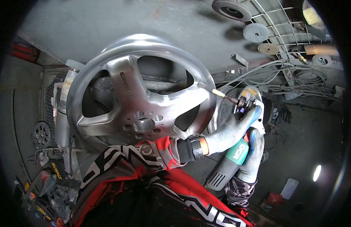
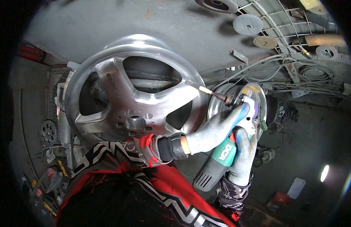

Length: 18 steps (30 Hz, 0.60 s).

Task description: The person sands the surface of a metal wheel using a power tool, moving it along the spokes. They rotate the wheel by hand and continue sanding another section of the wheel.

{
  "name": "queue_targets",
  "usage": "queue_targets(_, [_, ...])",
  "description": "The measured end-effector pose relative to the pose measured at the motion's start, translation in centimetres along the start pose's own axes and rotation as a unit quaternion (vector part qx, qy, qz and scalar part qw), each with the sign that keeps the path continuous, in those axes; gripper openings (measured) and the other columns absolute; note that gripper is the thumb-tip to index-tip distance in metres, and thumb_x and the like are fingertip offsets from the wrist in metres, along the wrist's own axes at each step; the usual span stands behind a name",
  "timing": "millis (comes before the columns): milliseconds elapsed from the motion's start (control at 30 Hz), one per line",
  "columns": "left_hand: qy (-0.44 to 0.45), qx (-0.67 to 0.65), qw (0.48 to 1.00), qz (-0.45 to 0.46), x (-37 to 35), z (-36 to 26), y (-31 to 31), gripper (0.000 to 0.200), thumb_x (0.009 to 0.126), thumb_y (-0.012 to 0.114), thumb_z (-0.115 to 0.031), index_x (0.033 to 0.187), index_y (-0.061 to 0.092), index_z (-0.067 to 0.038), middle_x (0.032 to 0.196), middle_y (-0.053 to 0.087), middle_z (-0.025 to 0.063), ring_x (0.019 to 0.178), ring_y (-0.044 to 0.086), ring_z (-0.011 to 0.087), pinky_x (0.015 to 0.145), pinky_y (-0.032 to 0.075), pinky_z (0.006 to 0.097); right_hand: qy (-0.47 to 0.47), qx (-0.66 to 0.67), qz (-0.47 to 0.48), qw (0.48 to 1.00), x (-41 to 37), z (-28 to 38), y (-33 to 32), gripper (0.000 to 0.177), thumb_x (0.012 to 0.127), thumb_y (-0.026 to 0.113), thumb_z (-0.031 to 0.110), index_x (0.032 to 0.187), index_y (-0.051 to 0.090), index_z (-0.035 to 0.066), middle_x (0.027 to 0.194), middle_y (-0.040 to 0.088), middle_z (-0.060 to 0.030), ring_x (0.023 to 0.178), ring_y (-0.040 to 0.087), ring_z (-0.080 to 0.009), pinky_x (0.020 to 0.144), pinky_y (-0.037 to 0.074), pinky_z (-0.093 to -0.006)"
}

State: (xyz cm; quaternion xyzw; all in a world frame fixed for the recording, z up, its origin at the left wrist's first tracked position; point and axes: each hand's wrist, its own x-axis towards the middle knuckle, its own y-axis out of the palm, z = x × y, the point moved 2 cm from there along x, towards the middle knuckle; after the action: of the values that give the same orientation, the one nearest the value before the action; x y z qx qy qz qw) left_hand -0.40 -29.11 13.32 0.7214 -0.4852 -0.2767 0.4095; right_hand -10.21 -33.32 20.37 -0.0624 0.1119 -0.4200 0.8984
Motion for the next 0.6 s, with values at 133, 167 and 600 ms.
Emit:
queue_targets(133, [0.0, 0.015, 0.999, -0.034, -0.9, -1.5, -0.3, 0.062, 0.101, 0.048, -0.056, 0.12, 0.063, 0.001, 0.107, 0.067, 0.0088, 0.102, 0.06, 0.0123, 0.093, 0.045, 0.0275, -0.004, -0.034, -0.002, 0.999, 0.4, -0.3, 0.1, 0.04, 0.098, 0.057, 0.014, 0.134, 0.053, -0.002, 0.123, 0.062, -0.0085, 0.106, 0.061, -0.0149, 0.093, 0.048, -0.0295])
queue_targets(167, [0.001, -0.002, 1.0, -0.019, -0.6, -1.1, -0.7, 0.059, 0.101, 0.049, -0.054, 0.122, 0.06, 0.0, 0.106, 0.066, 0.0089, 0.099, 0.061, 0.0135, 0.091, 0.047, 0.0286, 0.002, -0.037, 0.014, 0.999, 0.5, -0.4, 0.0, 0.04, 0.098, 0.057, 0.014, 0.134, 0.053, -0.002, 0.123, 0.062, -0.0086, 0.107, 0.061, -0.015, 0.094, 0.047, -0.0298])
queue_targets(600, [-0.008, 0.033, 0.999, -0.035, -0.2, -0.7, -0.3, 0.047, 0.101, 0.051, -0.049, 0.112, 0.059, -0.005, 0.095, 0.066, 0.0075, 0.087, 0.062, 0.0125, 0.081, 0.05, 0.0292, 0.007, -0.001, 0.001, 1.0, 0.3, -0.6, -0.2, 0.039, 0.099, 0.056, 0.017, 0.133, 0.054, -0.002, 0.126, 0.061, -0.0098, 0.11, 0.06, -0.0159, 0.097, 0.046, -0.0305])
